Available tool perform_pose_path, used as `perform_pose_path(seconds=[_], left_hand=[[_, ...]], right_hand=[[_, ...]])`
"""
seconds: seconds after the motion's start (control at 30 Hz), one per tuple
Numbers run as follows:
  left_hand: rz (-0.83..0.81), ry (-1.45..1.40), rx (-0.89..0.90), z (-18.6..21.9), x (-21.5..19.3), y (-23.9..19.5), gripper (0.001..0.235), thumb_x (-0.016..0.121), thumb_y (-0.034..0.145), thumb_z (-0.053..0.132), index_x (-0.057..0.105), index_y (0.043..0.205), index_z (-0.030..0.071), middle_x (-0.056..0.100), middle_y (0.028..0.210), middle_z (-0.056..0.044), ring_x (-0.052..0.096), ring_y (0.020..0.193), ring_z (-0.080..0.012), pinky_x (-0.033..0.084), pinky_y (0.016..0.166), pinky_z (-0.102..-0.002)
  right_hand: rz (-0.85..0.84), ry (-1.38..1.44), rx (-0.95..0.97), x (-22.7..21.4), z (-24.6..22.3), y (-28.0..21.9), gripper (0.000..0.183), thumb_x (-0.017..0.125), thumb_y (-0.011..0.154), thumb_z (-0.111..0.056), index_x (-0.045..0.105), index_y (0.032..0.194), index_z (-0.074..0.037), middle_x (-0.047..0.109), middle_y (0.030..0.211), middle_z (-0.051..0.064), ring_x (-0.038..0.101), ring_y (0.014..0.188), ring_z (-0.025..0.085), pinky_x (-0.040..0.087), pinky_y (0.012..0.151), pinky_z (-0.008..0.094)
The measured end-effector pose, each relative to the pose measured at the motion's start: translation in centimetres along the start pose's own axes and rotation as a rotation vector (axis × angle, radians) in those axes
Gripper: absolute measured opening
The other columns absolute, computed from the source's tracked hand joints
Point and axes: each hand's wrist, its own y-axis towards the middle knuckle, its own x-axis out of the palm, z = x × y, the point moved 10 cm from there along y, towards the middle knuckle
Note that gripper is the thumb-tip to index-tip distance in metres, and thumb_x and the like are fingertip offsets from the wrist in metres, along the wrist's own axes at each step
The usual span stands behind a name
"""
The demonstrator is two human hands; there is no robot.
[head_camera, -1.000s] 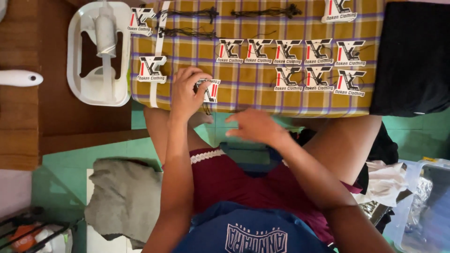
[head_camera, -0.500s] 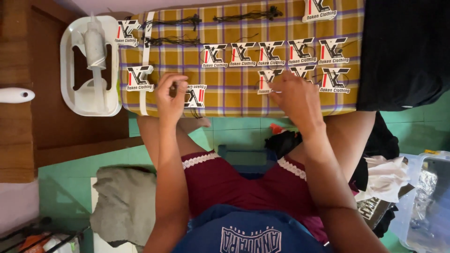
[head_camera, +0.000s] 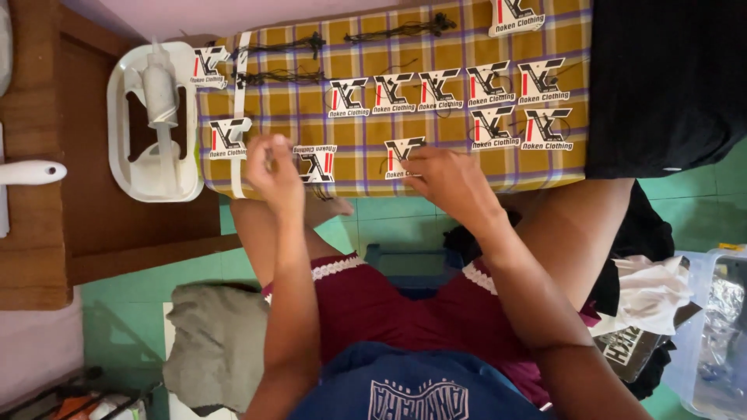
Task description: The person sits on the floor and attaches small stickers to a plaid fabric surface. They pick up stickers and black strings, then place the stickers onto the fabric, smoothing them down with their hands.
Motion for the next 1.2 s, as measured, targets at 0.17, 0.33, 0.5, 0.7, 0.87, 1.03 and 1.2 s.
perform_pose_path(seconds=[0.17, 0.33, 0.5, 0.7, 0.87, 1.03, 1.2], left_hand=[[-0.052, 0.036, 0.229, 7.1, 3.8, -2.0, 0.021, 0.070, 0.097, 0.013, 0.069, 0.076, 0.010, 0.065, 0.078, -0.004, 0.060, 0.072, -0.0244, 0.048, 0.072, -0.033], [-0.253, -0.150, 0.240, 9.3, 7.2, -2.7, 0.019, 0.068, 0.097, 0.009, 0.071, 0.079, 0.008, 0.067, 0.078, -0.005, 0.063, 0.075, -0.0248, 0.049, 0.072, -0.035], [-0.446, -0.164, 0.208, 10.0, 8.6, -3.0, 0.029, 0.059, 0.087, -0.009, 0.072, 0.109, 0.005, 0.068, 0.096, -0.010, 0.065, 0.092, -0.0309, 0.052, 0.084, -0.042], [-0.411, -0.149, 0.160, 8.4, 9.0, -4.2, 0.044, 0.053, 0.078, -0.013, 0.071, 0.113, 0.007, 0.068, 0.101, -0.010, 0.064, 0.096, -0.0320, 0.050, 0.086, -0.043], [-0.532, 0.004, 0.152, 8.3, 11.5, -5.1, 0.048, 0.064, 0.081, 0.003, 0.063, 0.129, 0.007, 0.065, 0.116, -0.014, 0.060, 0.109, -0.0342, 0.048, 0.093, -0.047], [-0.713, 0.379, 0.243, 8.3, 14.4, -5.7, 0.064, 0.079, 0.087, 0.043, 0.060, 0.139, 0.009, 0.059, 0.134, -0.016, 0.057, 0.121, -0.0356, 0.047, 0.090, -0.046], [-0.594, 0.215, 0.079, 6.6, 15.0, -5.6, 0.051, 0.085, 0.086, 0.037, 0.058, 0.122, 0.014, 0.060, 0.121, -0.005, 0.059, 0.111, -0.0309, 0.046, 0.083, -0.042]], right_hand=[[0.142, 0.032, -0.032, 0.0, 0.6, 0.5, 0.014, 0.075, 0.096, -0.039, 0.077, 0.099, -0.025, 0.065, 0.089, -0.003, 0.071, 0.077, 0.027, 0.057, 0.064, 0.039], [0.301, 0.019, -0.149, 1.8, -0.8, 1.3, 0.005, 0.074, 0.098, -0.027, 0.075, 0.096, -0.023, 0.061, 0.092, -0.004, 0.067, 0.084, 0.020, 0.055, 0.072, 0.034], [0.373, -0.063, -0.230, 3.0, -2.4, 1.5, 0.012, 0.076, 0.092, -0.026, 0.067, 0.087, -0.021, 0.054, 0.092, -0.004, 0.059, 0.083, 0.019, 0.044, 0.070, 0.034], [0.370, 0.081, -0.189, 2.5, -1.2, 1.6, 0.008, 0.073, 0.097, -0.025, 0.069, 0.101, -0.020, 0.059, 0.112, -0.003, 0.060, 0.101, 0.022, 0.043, 0.080, 0.035], [0.403, 0.288, -0.063, 0.6, 3.2, 1.4, 0.009, 0.069, 0.106, -0.026, 0.067, 0.103, -0.017, 0.066, 0.104, 0.000, 0.063, 0.100, 0.026, 0.043, 0.081, 0.037], [0.445, 0.407, 0.020, 0.1, 6.0, 1.4, 0.005, 0.075, 0.102, -0.017, 0.072, 0.103, -0.013, 0.073, 0.097, 0.006, 0.070, 0.094, 0.032, 0.052, 0.081, 0.042], [0.456, 0.493, 0.072, -1.2, 5.6, 1.5, 0.014, 0.076, 0.100, -0.007, 0.078, 0.112, -0.014, 0.074, 0.094, 0.003, 0.071, 0.083, 0.027, 0.054, 0.074, 0.039]])
